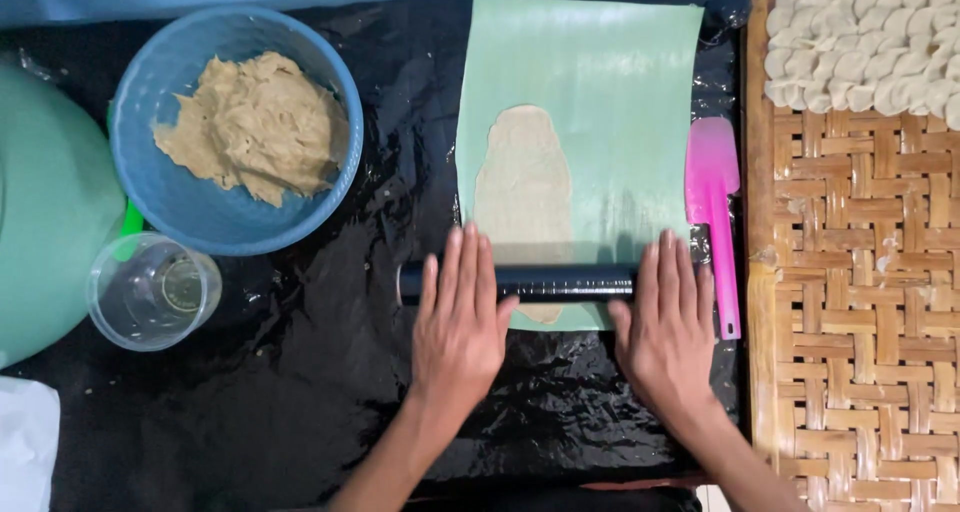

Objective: Spreading and rolling out cracker dough onto a plastic sheet using a spatula and a rolling pin.

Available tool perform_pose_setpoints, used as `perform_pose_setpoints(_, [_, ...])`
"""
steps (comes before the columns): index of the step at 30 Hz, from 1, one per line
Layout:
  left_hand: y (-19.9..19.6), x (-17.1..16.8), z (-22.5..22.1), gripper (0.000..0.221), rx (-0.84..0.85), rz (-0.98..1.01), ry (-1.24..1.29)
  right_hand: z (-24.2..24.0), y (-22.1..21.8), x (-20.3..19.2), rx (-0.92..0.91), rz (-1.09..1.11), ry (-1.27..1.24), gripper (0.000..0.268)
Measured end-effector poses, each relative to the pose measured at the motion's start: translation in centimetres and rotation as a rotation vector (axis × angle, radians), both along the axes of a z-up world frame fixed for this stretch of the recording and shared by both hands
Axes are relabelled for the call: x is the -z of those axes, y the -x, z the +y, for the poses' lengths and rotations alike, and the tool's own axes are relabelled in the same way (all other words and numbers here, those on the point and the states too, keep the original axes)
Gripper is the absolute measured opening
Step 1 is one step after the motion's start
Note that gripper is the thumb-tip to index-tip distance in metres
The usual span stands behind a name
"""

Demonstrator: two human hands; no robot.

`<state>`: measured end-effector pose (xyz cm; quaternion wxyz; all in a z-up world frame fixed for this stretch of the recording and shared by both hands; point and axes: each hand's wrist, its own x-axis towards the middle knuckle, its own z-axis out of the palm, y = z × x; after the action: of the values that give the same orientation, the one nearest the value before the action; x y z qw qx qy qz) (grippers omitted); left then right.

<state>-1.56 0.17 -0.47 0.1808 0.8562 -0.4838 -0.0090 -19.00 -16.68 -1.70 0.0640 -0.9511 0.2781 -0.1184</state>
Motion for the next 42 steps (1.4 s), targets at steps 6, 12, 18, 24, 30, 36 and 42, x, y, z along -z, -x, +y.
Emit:
perform_pose_setpoints(6, [2.4,0.3,4.2,0.058,0.101,0.007,0.038,2.9,3.8,-0.8,-0.005,0.023,0.005,0.069])
perform_pose_setpoints(12, [0.5,-3.2,4.0,0.042,0.204,0.05,0.113,2.5,5.4,0.6,-0.044,-0.331,0.023,0.041])
perform_pose_setpoints(18, [-0.6,-1.2,4.6,0.055,0.157,0.12,0.243,0.8,4.1,-0.6,-0.189,-0.202,0.003,0.049])
perform_pose_setpoints(24, [-2.3,-2.7,5.4,0.055,-0.457,0.056,-0.076,2.0,6.4,-1.9,-0.323,-0.143,-0.104,0.038])
perform_pose_setpoints(30, [-2.8,-2.2,6.3,0.056,-0.594,-0.003,-0.065,-1.7,6.5,-2.1,0.187,-0.097,-0.022,0.045])
perform_pose_setpoints(36, [-1.7,-2.8,5.6,0.062,-0.513,-0.126,0.143,-3.6,4.5,-2.0,0.428,0.226,-0.063,0.04])
perform_pose_setpoints(42, [0.4,-2.9,4.5,0.055,-0.401,-0.014,0.374,-4.2,3.8,-0.4,0.357,-0.005,-0.211,0.043])
